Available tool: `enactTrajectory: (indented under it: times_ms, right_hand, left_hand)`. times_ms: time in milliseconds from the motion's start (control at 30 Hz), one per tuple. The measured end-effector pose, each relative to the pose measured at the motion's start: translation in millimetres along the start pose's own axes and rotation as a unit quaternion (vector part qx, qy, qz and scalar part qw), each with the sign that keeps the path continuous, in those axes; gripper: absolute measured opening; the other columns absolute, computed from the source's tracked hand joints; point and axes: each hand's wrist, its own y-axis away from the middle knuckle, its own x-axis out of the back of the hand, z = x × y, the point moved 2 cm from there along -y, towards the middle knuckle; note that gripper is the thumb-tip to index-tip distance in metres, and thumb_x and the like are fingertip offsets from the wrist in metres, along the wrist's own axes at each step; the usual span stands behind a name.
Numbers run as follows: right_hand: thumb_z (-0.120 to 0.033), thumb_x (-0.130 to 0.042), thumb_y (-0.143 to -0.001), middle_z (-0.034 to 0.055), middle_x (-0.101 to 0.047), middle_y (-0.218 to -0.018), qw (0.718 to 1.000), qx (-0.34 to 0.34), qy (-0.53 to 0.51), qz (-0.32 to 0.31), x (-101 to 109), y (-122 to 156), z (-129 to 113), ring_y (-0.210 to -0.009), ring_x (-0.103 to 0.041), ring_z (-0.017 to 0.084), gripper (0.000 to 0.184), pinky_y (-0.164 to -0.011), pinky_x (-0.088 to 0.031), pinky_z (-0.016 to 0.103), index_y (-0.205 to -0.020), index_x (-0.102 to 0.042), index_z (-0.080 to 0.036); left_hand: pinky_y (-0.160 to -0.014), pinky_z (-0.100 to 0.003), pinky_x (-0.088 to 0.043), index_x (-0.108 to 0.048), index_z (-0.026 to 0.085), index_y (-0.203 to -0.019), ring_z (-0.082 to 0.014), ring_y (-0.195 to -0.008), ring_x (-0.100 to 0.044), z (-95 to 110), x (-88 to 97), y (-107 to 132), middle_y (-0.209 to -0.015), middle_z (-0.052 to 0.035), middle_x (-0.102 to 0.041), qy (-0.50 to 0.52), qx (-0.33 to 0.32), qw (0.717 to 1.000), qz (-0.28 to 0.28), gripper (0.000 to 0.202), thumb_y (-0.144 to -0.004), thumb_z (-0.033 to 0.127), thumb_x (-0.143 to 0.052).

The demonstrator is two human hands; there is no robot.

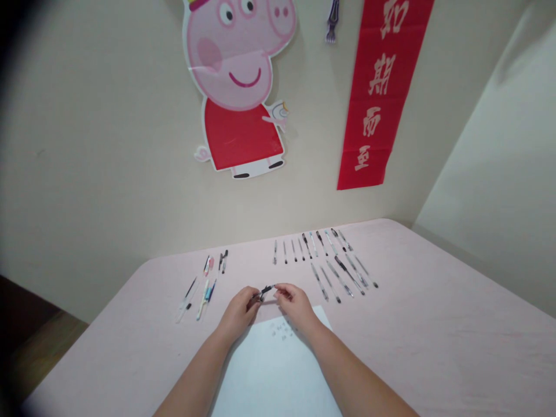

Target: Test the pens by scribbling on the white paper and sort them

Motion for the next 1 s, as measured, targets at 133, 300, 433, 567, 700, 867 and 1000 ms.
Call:
enactTrajectory:
  times_ms: [133,300,433,567,700,867,1000]
  right_hand:
    - [-0.032,-0.073,-0.063,0.0055,-0.069,-0.075,1.000,0.001,0.017,-0.001,1,0,1,-0.060,-0.057,0.016,0.029,-0.052,-0.044,0.027,-0.088,-0.073,-0.017]
    - [-0.031,-0.069,-0.066,0.0067,-0.070,-0.077,0.998,0.034,0.052,-0.006,2,-1,3,-0.065,-0.059,0.018,0.025,-0.058,-0.047,0.030,-0.087,-0.073,-0.018]
    - [-0.028,-0.066,-0.069,0.0071,-0.070,-0.081,0.994,0.069,0.079,-0.038,0,0,3,-0.069,-0.059,0.018,0.022,-0.063,-0.048,0.031,-0.088,-0.073,-0.017]
    - [-0.023,-0.064,-0.070,0.0055,-0.068,-0.082,0.986,0.098,0.089,-0.097,-4,3,0,-0.070,-0.059,0.016,0.023,-0.063,-0.048,0.029,-0.091,-0.072,-0.018]
    - [-0.019,-0.062,-0.072,0.0037,-0.066,-0.079,0.977,0.134,0.111,-0.123,-6,6,-5,-0.072,-0.059,0.016,0.014,-0.066,-0.047,0.028,-0.083,-0.071,-0.019]
    - [-0.018,-0.062,-0.072,0.0023,-0.064,-0.073,0.971,0.156,0.134,-0.119,-6,5,-4,-0.069,-0.058,0.016,0.006,-0.064,-0.045,0.027,-0.072,-0.068,-0.018]
    - [-0.020,-0.061,-0.073,0.0023,-0.063,-0.071,0.972,0.149,0.152,-0.105,-6,5,-3,-0.067,-0.058,0.015,0.007,-0.061,-0.044,0.026,-0.071,-0.067,-0.018]
  left_hand:
    - [-0.072,-0.031,-0.044,-0.059,0.020,-0.090,-0.0192,-0.080,-0.057,0,0.9,0,-0.085,-0.0047,-0.062,0.000,0.013,1.000,-0.005,0.015,-0.078,0.014,-0.052]
    - [-0.070,-0.030,-0.044,-0.059,0.020,-0.089,-0.0176,-0.076,-0.057,2,2.0,0,-0.082,-0.0031,-0.063,0.054,0.045,0.997,0.016,0.014,-0.077,0.018,-0.053]
    - [-0.061,-0.026,-0.042,-0.058,0.019,-0.085,-0.0139,-0.065,-0.053,5,-1.8,-2,-0.073,0.0000,-0.060,0.164,0.100,0.980,0.047,0.011,-0.075,0.022,-0.055]
    - [-0.052,-0.022,-0.038,-0.057,0.018,-0.083,-0.0100,-0.056,-0.049,8,-9.7,-2,-0.069,0.0025,-0.056,0.289,0.142,0.946,0.045,0.014,-0.071,0.024,-0.063]
    - [-0.046,-0.019,-0.036,-0.054,0.019,-0.089,-0.0083,-0.053,-0.048,9,-14.4,-1,-0.068,0.0043,-0.053,0.379,0.160,0.911,0.018,0.028,-0.067,0.028,-0.069]
    - [-0.048,-0.019,-0.037,-0.055,0.019,-0.091,-0.0089,-0.055,-0.049,12,-13.7,1,-0.067,0.0039,-0.053,0.402,0.162,0.901,0.010,0.032,-0.067,0.030,-0.072]
    - [-0.052,-0.022,-0.038,-0.059,0.016,-0.082,-0.0110,-0.058,-0.050,12,-10.2,0,-0.065,0.0018,-0.054,0.329,0.139,0.934,0.009,0.020,-0.073,0.033,-0.066]
